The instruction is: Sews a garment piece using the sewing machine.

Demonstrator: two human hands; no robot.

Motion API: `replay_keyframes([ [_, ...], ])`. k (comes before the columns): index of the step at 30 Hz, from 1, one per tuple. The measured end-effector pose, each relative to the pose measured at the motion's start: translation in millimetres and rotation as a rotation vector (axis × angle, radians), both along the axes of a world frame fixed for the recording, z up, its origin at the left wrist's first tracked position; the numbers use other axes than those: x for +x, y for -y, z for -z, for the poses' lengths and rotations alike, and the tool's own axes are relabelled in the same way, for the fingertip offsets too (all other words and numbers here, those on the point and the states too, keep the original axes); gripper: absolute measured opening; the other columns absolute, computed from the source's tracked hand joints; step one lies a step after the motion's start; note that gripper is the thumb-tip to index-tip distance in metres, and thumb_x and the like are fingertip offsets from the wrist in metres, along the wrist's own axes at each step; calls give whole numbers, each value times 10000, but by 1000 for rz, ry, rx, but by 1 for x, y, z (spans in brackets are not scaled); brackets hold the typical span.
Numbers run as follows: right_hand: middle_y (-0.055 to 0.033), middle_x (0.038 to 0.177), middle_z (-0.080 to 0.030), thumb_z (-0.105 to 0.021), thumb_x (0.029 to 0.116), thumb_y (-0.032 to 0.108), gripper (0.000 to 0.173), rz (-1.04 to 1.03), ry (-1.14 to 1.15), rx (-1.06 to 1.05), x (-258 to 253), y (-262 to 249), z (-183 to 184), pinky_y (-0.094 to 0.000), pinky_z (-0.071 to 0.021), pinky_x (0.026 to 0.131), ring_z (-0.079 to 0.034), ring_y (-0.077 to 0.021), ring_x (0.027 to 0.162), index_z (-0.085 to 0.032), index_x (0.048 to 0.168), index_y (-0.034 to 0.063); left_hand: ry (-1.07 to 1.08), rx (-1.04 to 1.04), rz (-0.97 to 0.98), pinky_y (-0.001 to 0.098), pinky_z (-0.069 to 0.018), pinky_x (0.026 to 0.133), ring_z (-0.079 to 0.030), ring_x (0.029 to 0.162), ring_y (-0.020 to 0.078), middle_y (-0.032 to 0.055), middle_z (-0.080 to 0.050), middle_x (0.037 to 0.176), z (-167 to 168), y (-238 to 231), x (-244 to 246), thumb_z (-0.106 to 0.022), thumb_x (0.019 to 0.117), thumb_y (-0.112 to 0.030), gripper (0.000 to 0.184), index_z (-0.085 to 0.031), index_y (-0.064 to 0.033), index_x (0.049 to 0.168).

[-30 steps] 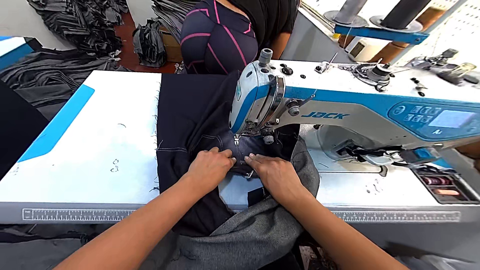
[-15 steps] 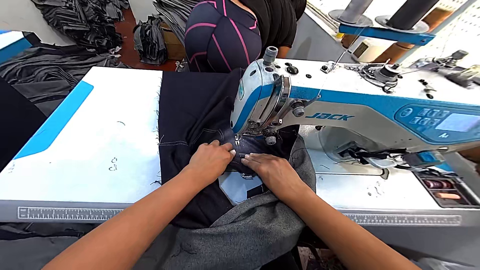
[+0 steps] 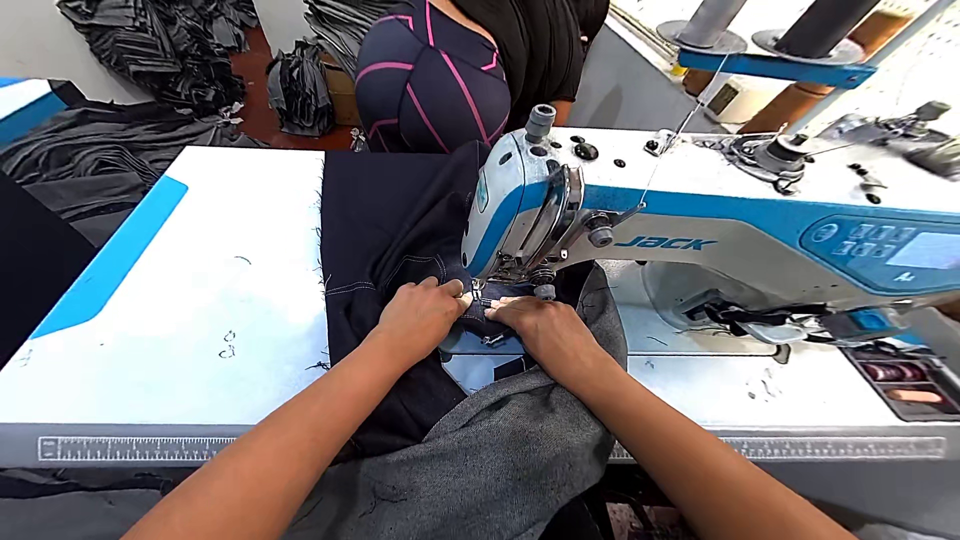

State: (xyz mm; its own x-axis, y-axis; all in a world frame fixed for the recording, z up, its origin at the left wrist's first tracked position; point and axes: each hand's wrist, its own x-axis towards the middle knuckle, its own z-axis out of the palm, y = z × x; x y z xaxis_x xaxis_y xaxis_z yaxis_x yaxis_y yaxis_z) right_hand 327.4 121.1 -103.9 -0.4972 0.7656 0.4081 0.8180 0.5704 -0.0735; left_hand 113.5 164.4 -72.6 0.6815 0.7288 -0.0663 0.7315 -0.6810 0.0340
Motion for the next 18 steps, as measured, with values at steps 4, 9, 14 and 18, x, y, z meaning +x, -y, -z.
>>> replay_keyframes([
  [4,-102,971,-785,-639,873,-133,280,21,19,5,0,-3,0,-468,-610,762,-763,-315,939,-795,981,74,23,27,0,466,-561,806,-667,1078,319,64,-674,1285,3,-5,0,-508,1038,-16,374,-707,-175,1312],
  [9,-104,942,-733,-582,901,-97,226,-226,-15,59,9,-7,4,-415,-573,891,-714,-282,983,-740,989,39,283,247,274,431,-570,807,-667,1025,311,95,-723,1111,25,-15,-13,-608,934,37,305,-764,-93,1161],
  [14,-119,894,-678,-660,859,-86,149,-285,-86,60,8,-11,4,-391,-593,772,-696,-287,877,-695,956,22,601,437,622,383,-556,801,-704,942,251,79,-761,956,36,-18,-23,-574,891,10,223,-773,-66,959],
  [18,-130,945,-702,-662,868,-66,235,-255,-85,63,6,-11,6,-405,-603,739,-715,-296,863,-725,1074,26,758,367,457,327,-554,709,-689,765,218,70,-729,777,39,-15,-23,-534,890,-1,243,-770,-51,864],
])
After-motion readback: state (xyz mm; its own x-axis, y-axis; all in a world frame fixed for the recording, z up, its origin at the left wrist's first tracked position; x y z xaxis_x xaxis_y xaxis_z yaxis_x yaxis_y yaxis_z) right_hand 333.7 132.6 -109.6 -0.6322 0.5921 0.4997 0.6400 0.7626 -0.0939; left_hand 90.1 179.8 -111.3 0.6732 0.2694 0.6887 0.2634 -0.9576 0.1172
